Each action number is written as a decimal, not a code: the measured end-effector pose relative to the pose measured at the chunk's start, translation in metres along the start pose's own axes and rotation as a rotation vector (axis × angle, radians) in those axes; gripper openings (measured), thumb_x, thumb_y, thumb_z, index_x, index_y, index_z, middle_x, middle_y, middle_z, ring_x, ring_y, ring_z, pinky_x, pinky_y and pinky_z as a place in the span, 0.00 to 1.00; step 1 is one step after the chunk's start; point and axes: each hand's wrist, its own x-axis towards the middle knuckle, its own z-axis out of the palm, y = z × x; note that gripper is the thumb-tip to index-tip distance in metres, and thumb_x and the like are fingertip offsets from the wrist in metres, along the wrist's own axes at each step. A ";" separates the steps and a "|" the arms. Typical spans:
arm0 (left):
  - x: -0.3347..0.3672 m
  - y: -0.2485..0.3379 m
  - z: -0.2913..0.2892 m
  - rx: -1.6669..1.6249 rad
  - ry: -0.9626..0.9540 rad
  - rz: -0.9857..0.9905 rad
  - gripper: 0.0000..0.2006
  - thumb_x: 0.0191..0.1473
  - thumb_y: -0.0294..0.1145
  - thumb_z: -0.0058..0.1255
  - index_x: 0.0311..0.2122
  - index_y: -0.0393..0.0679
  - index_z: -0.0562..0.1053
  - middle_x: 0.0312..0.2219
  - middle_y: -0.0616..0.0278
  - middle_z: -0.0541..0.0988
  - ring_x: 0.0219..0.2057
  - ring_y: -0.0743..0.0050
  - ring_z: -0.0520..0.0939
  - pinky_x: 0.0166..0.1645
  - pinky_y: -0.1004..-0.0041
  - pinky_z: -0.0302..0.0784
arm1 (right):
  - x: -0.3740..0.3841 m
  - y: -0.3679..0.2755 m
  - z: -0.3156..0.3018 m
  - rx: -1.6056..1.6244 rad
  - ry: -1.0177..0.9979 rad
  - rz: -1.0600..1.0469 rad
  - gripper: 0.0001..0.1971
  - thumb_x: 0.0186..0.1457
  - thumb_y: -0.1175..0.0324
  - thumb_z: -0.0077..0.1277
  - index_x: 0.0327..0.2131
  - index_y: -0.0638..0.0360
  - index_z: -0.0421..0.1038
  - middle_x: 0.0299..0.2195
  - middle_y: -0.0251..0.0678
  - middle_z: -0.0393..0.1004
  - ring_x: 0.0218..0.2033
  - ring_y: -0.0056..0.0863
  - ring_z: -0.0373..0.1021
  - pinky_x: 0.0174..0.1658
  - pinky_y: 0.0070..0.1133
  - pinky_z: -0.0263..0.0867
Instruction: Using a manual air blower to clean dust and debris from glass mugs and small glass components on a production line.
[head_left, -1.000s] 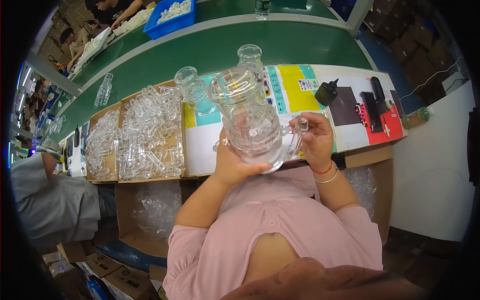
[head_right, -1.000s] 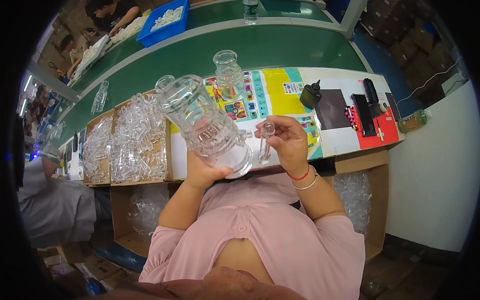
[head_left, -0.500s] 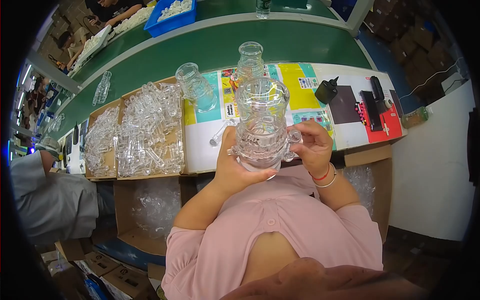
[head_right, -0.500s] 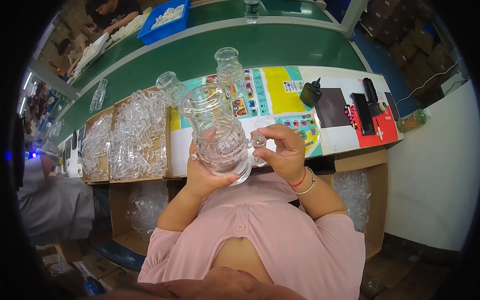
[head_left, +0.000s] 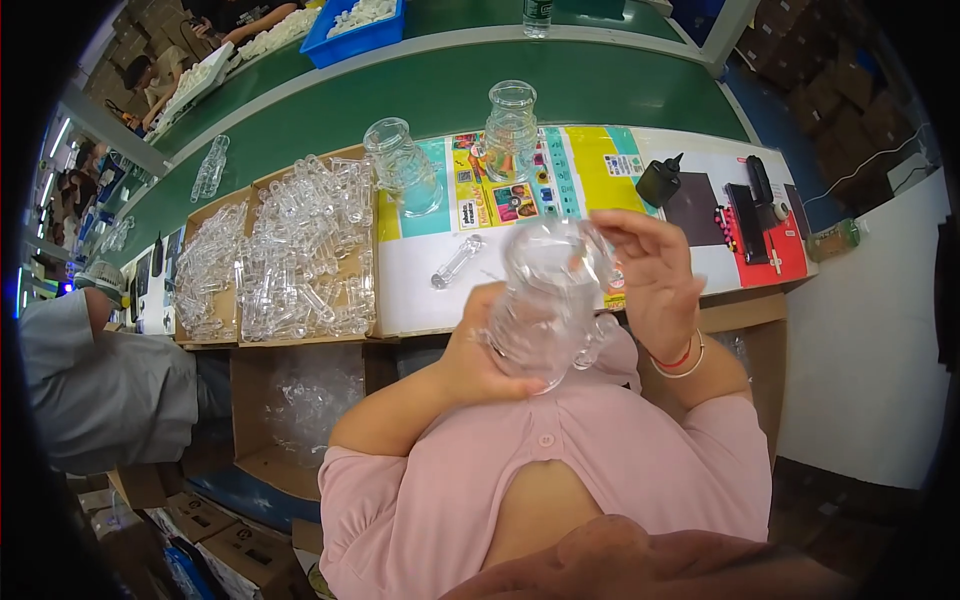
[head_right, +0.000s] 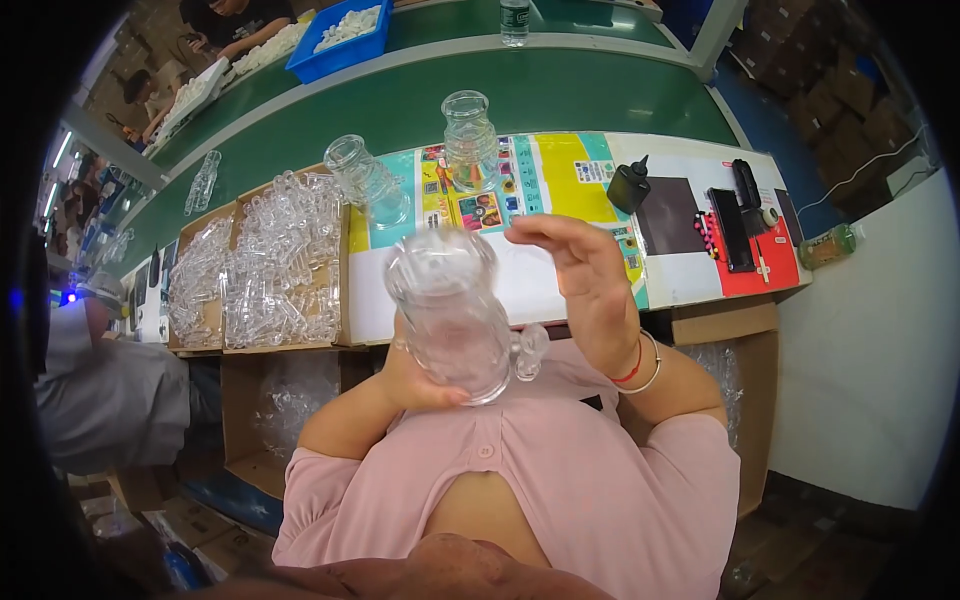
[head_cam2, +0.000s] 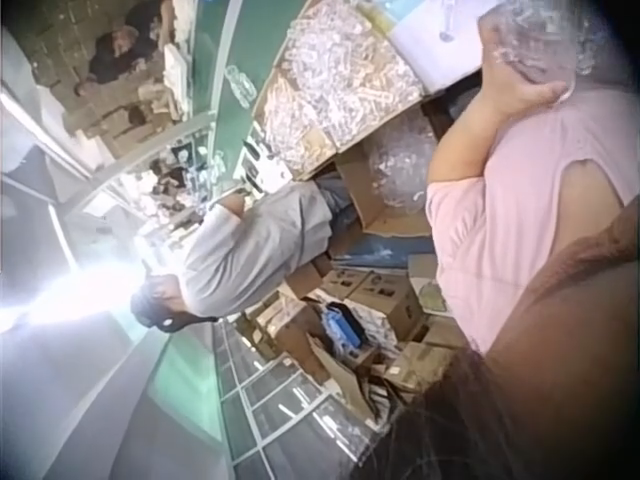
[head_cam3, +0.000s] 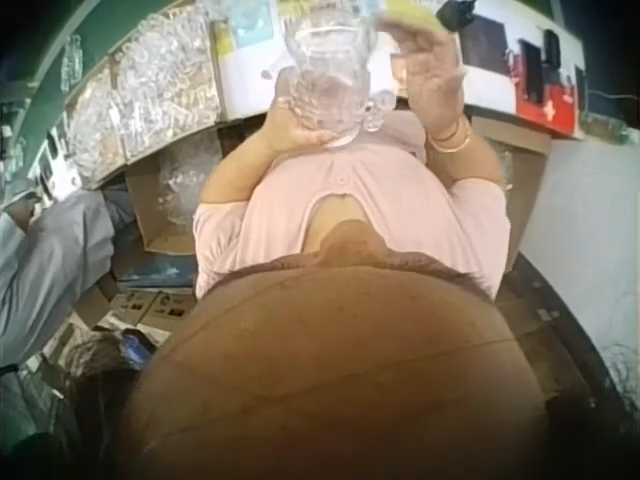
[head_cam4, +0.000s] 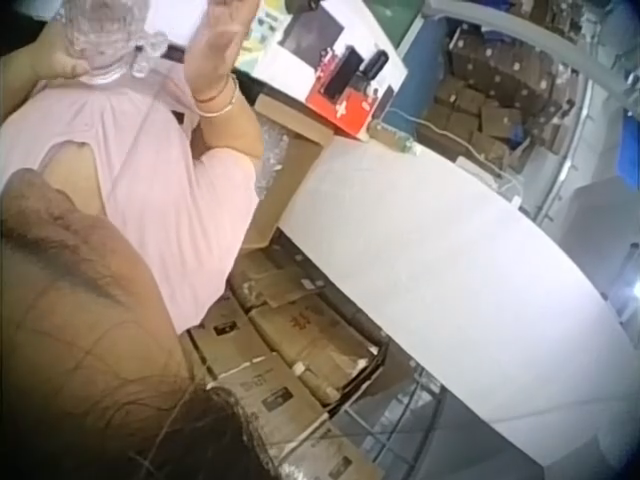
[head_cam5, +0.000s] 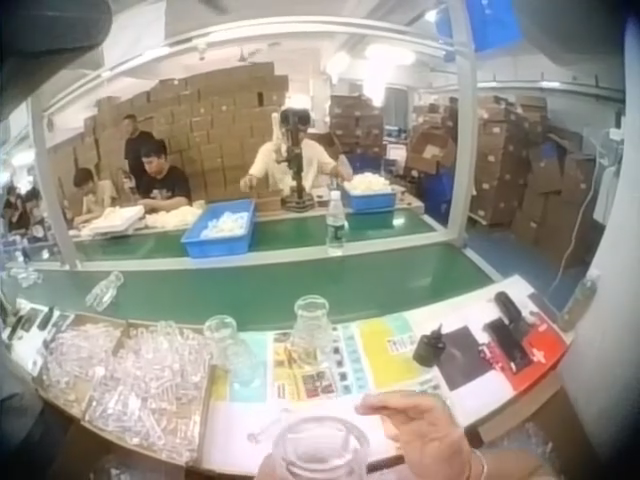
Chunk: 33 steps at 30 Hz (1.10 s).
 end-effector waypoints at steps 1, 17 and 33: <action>0.001 0.019 0.009 0.085 0.009 0.006 0.45 0.29 0.34 0.67 0.52 0.41 0.50 0.44 0.51 0.66 0.47 0.62 0.70 0.50 0.63 0.66 | 0.001 -0.003 0.004 0.153 -0.006 0.112 0.37 0.53 0.38 0.26 0.48 0.66 0.55 0.48 0.50 0.60 0.50 0.38 0.59 0.56 0.35 0.46; -0.026 -0.003 0.015 0.566 -0.030 0.489 0.38 0.24 0.36 0.67 0.47 0.44 0.65 0.40 0.54 0.70 0.39 0.50 0.72 0.44 0.61 0.68 | -0.017 -0.009 0.020 0.183 -0.511 0.164 0.24 0.60 0.55 0.26 0.48 0.66 0.59 0.47 0.52 0.63 0.49 0.42 0.62 0.54 0.39 0.51; -0.060 -0.004 -0.046 -0.233 0.625 0.197 0.48 0.27 0.40 0.69 0.55 0.43 0.53 0.50 0.51 0.61 0.48 0.57 0.68 0.52 0.59 0.65 | -0.021 0.078 0.071 0.331 -0.631 0.541 0.40 0.41 0.62 0.59 0.54 0.67 0.48 0.49 0.45 0.57 0.51 0.32 0.56 0.53 0.24 0.52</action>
